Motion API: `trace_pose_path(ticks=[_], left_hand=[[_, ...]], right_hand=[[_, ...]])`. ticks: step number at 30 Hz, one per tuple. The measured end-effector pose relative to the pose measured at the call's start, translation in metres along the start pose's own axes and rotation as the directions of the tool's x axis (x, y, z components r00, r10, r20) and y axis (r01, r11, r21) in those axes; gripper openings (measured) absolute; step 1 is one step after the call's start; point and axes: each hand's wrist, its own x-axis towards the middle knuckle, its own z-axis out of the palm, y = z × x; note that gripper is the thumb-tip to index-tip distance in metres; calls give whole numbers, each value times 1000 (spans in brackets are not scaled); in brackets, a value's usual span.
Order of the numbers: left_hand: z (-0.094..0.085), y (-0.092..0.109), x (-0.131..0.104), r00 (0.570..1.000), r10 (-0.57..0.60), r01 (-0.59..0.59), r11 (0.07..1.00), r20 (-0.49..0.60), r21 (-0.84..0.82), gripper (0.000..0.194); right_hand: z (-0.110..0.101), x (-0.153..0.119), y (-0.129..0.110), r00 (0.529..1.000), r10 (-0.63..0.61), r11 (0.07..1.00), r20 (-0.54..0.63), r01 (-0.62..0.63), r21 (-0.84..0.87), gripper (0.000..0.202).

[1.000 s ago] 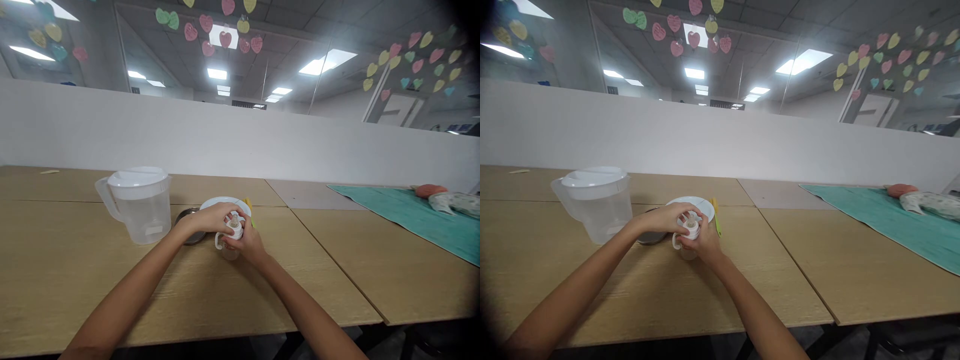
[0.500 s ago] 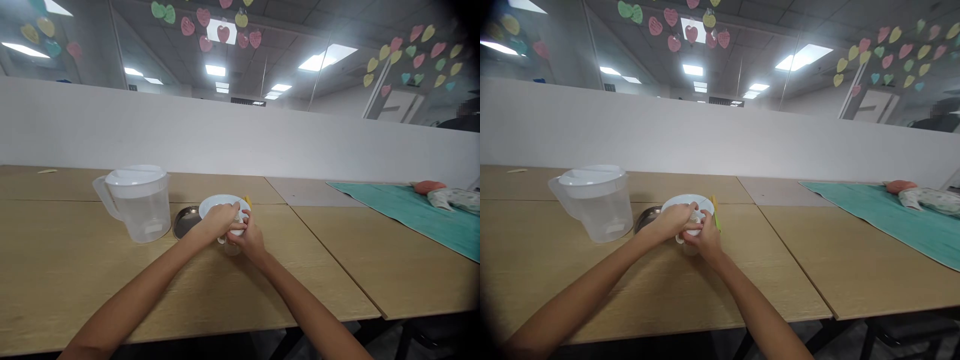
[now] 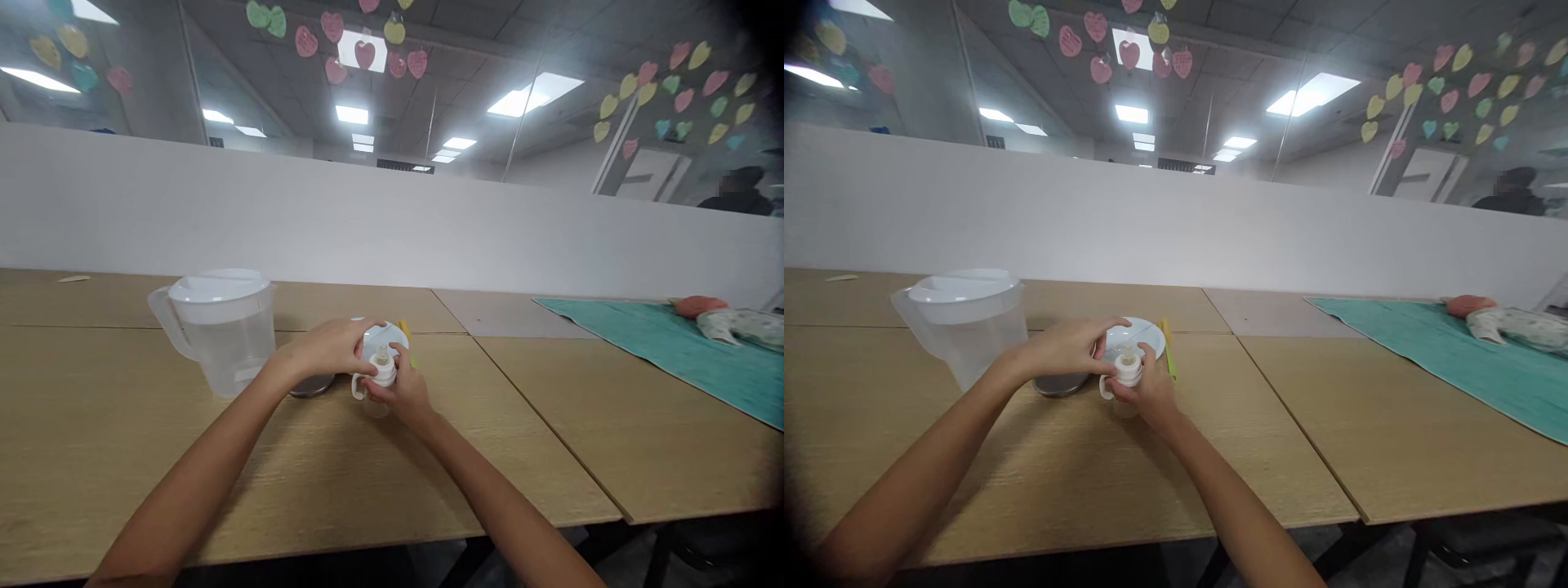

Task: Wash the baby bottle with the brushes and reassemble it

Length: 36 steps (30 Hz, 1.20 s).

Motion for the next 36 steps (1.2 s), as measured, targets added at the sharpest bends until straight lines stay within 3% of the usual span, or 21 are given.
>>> trace_pose_path(ticks=[3,7,15,23,26,30,36], left_hand=[[1,-3,0,1000,20,-20,999,-7,-35,80],[9,-2,6,993,73,-62,990,88,-125,95],[26,-10,19,987,113,-92,981,117,-173,84],[18,-12,17,989,142,-114,923,49,-368,83],[18,-13,18,984,174,-132,845,33,-518,85],[20,-14,19,976,213,-113,654,39,-748,88],[13,-13,17,989,134,-126,488,-69,-864,82]], right_hand=[[-1,0,0,1000,0,1000,16,1,-23,76],[-1,0,3,1000,-12,999,28,13,-35,77],[-3,2,-1,996,33,999,81,-31,-26,78],[-5,2,-4,998,16,1000,65,-16,3,72],[-4,2,-3,998,15,1000,61,-16,11,75],[-5,2,-4,998,34,999,60,-33,-15,75],[-6,2,-5,997,-13,999,70,15,-30,70]])
